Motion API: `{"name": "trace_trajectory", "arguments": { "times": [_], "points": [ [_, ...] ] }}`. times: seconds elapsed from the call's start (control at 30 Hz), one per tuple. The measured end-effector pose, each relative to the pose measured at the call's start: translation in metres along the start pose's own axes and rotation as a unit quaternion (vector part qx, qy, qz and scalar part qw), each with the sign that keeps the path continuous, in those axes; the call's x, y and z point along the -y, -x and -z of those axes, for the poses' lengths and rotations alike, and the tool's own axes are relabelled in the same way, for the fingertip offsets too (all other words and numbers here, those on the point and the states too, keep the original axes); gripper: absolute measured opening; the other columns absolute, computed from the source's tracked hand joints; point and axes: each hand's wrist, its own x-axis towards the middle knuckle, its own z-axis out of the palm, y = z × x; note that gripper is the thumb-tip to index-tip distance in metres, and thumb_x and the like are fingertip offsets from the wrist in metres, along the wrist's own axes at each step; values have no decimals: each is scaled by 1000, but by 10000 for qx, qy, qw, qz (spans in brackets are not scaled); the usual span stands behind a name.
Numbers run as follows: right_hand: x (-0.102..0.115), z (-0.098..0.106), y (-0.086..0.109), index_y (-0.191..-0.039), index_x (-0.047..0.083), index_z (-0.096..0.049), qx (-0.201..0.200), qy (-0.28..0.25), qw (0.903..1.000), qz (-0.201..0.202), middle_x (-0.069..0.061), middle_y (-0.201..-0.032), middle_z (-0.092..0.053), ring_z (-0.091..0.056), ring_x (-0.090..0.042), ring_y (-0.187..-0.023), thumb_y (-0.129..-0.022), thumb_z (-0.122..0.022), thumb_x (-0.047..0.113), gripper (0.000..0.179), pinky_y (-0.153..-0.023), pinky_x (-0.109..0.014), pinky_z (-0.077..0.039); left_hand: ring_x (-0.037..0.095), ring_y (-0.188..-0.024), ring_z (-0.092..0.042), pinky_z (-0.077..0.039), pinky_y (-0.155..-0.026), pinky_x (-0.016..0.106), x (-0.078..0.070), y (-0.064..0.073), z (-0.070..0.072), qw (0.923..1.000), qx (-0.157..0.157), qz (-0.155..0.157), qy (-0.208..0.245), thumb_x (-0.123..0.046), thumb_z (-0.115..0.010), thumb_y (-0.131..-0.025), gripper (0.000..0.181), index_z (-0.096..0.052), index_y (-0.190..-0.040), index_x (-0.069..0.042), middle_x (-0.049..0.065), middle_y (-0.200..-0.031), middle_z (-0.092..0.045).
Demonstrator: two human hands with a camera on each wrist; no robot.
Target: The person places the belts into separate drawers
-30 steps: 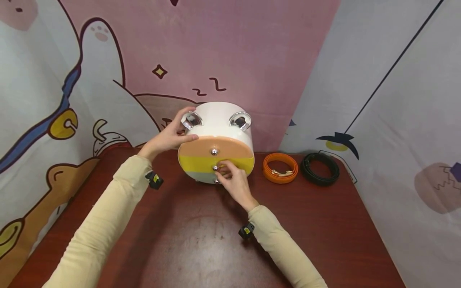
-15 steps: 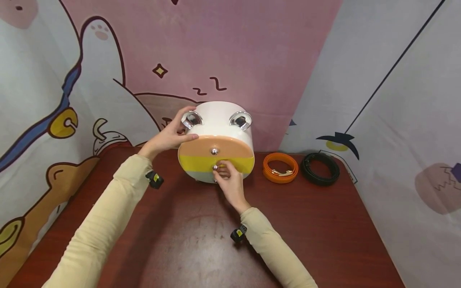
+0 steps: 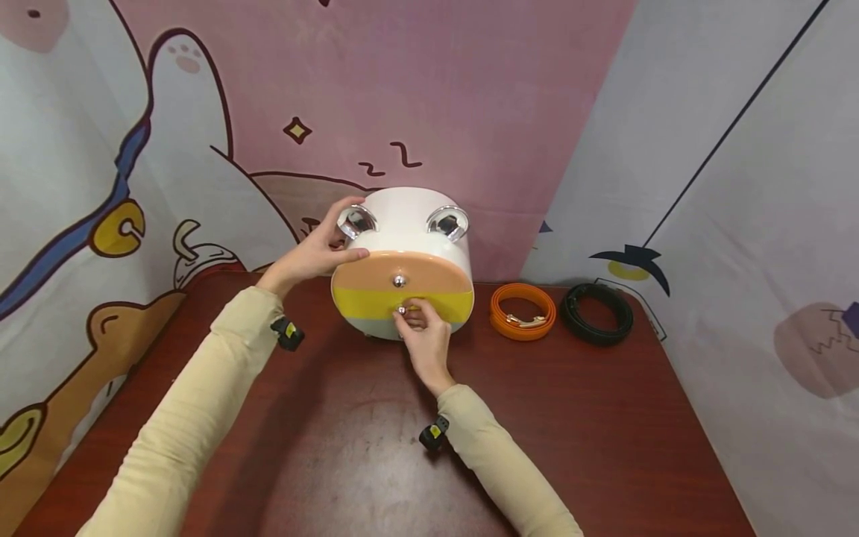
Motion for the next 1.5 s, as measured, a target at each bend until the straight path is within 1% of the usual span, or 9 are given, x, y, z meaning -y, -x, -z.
{"name": "trace_trajectory", "arguments": {
  "times": [0.13, 0.37, 0.47, 0.7, 0.87, 1.03, 1.17, 1.33, 1.5],
  "points": [
    [0, -3, 2, -95, -16, -63, -153, 43, 9999, 53, -26, -79, -67, -66, -38, -69, -79, -73, -12, 19, -61, -25, -54, 28, -73, -39, -34, -64, 34, 0, 0, 0, 10000, -15, -17, -12, -9, -68, -91, 79, -19, -152, -12, 18, -142, -32],
    [0, -4, 10, -95, -15, -64, -239, 37, 9995, 195, -26, -79, -67, -66, -38, -68, -79, -72, -13, 18, -60, -29, -55, 31, -84, -45, -36, -80, 44, 0, 0, -1, 9999, 36, 85, 62, -10, -69, -91, 80, -18, -152, -13, 17, -149, -26],
    [1, -3, 12, -95, -14, -64, -220, 69, 9993, 310, -25, -79, -67, -66, -38, -67, -78, -72, -13, 18, -59, -30, -55, 31, -79, -42, -36, -74, 42, 0, 0, 0, 9999, 34, 108, 69, -10, -69, -90, 80, -18, -152, -14, 18, -147, -27],
    [5, 1, 17, -94, -12, -65, -67, 251, 9984, 493, -23, -79, -68, -67, -35, -66, -78, -73, -13, 18, -59, -27, -54, 31, -84, -46, -37, -80, 44, 1, 0, 0, 9999, 31, 156, 43, -10, -69, -90, 81, -17, -152, -13, 21, -144, -31],
    [7, 5, 19, -95, -12, -65, 66, 308, 9977, 603, -22, -79, -68, -67, -34, -66, -78, -73, -13, 19, -58, -29, -55, 33, -87, -47, -38, -83, 48, 1, 0, 0, 9998, 47, 189, 26, -10, -69, -91, 81, -17, -153, -14, 20, -146, -27],
    [11, 9, 21, -95, -11, -65, 202, 310, 9976, 587, -22, -79, -69, -67, -34, -66, -78, -73, -13, 19, -57, -33, -55, 34, -93, -49, -35, -95, 56, 1, -1, 0, 9999, 67, 148, -3, -10, -69, -91, 81, -16, -153, -13, 19, -151, -22],
    [12, 11, 22, -96, -11, -65, 283, 302, 9976, 553, -22, -80, -69, -67, -35, -67, -78, -73, -13, 19, -58, -34, -55, 34, -93, -49, -34, -95, 56, 1, -1, 0, 9998, 57, 175, 2, -10, -69, -91, 81, -16, -152, -14, 20, -150, -24],
    [13, 13, 24, -96, -11, -65, 323, 324, 9974, 549, -22, -80, -69, -68, -35, -66, -78, -72, -13, 20, -58, -33, -55, 35, -103, -50, -31, -100, 59, 1, -1, 0, 9999, 61, 140, -28, -10, -69, -91, 81, -16, -152, -14, 19, -152, -22],
    [13, 16, 26, -96, -10, -65, 391, 320, 9968, 621, -22, -79, -69, -67, -34, -67, -78, -72, -14, 20, -57, -34, -55, 34, -97, -50, -33, -97, 56, 2, -2, 0, 9998, 62, 191, 11, -10, -69, -91, 81, -16, -152, -15, 19, -150, -24]
  ]
}}
